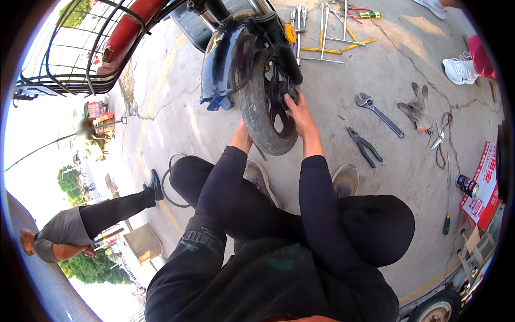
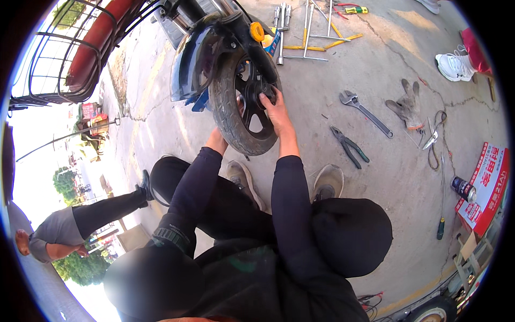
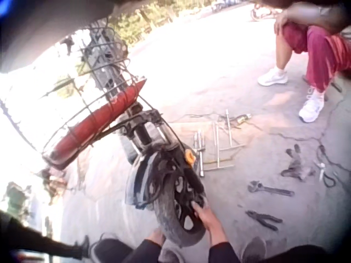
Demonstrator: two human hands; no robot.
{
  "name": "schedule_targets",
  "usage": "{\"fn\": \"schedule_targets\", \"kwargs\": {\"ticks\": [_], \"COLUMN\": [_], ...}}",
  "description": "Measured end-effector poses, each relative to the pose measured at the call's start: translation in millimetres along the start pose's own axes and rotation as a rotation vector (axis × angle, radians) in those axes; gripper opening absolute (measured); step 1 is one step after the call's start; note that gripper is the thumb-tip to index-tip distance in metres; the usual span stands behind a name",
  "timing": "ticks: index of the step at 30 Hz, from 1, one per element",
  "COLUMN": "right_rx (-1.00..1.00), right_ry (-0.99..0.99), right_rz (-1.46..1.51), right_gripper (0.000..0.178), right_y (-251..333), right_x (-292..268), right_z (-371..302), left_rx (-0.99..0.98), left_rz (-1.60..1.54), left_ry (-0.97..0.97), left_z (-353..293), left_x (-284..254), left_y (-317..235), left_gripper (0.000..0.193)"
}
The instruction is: The person applies a substance to the hub of a wheel using a red tool, then inserts a metal rod into the hub. They wipe the scooter's front fender with a cloth, pick up the wheel, and mount it onto the scooter's front fork, securing it with a bolt and tightening it with a wrench.
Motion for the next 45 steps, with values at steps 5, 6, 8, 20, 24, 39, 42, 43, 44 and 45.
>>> {"fn": "schedule_targets", "kwargs": {"ticks": [5, 6, 8, 20, 24, 39, 42, 43, 44, 45], "right_rx": [0.088, 0.063, 0.017, -0.210, -0.214, -0.355, -0.347, -0.355, -0.364, -0.370], "right_ry": [-0.061, -0.067, -0.073, -0.186, -0.194, -0.250, -0.186, -0.183, -0.179, -0.173], "right_rz": [0.150, 0.162, 0.181, 0.194, 0.177, 0.069, 0.005, 0.013, 0.019, 0.027], "right_gripper": [0.078, 0.077, 0.076, 0.052, 0.045, 0.046, 0.050, 0.051, 0.053, 0.054], "right_y": [11.4, 7.4, -1.1, 18.6, 22.3, 23.3, 28.3, 27.7, 27.2, 27.6], "right_x": [13.1, 13.9, 17.5, 48.6, 53.1, 52.1, 55.7, 56.3, 58.6, 60.9], "right_z": [-9.6, -8.7, -5.7, -36.8, -33.7, -25.7, -36.0, -35.4, -34.5, -34.3], "left_rx": [-0.082, -0.082, -0.086, 0.067, 0.044, 0.063, 0.055, 0.043, 0.018, -0.006], "left_rz": [-0.004, -0.019, -0.079, -0.050, -0.133, -0.138, -0.159, -0.162, -0.161, -0.160], "left_ry": [0.080, 0.099, 0.120, 0.094, 0.169, 0.165, 0.164, 0.162, 0.155, 0.146], "left_z": [14.6, 17.7, 21.8, -25.9, -0.1, -21.6, -7.2, -5.7, -8.7, -10.6], "left_x": [2.7, 0.4, -7.4, 39.6, 12.9, 39.1, 30.6, 28.4, 22.8, 19.0], "left_y": [2.6, 5.5, 8.6, -27.4, -13.5, -25.4, -17.6, -15.9, -15.6, -15.0], "left_gripper": [0.035, 0.036, 0.037, 0.044, 0.046, 0.045, 0.043, 0.043, 0.042, 0.042]}}
Point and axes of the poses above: each hand's wrist, its own z-axis towards the middle knuckle, its own x-axis out of the palm, y = z × x, the point moved 1 cm from there along z, towards the middle knuckle, and after that the axes turned 5 degrees about x, right-handed, at the moved point
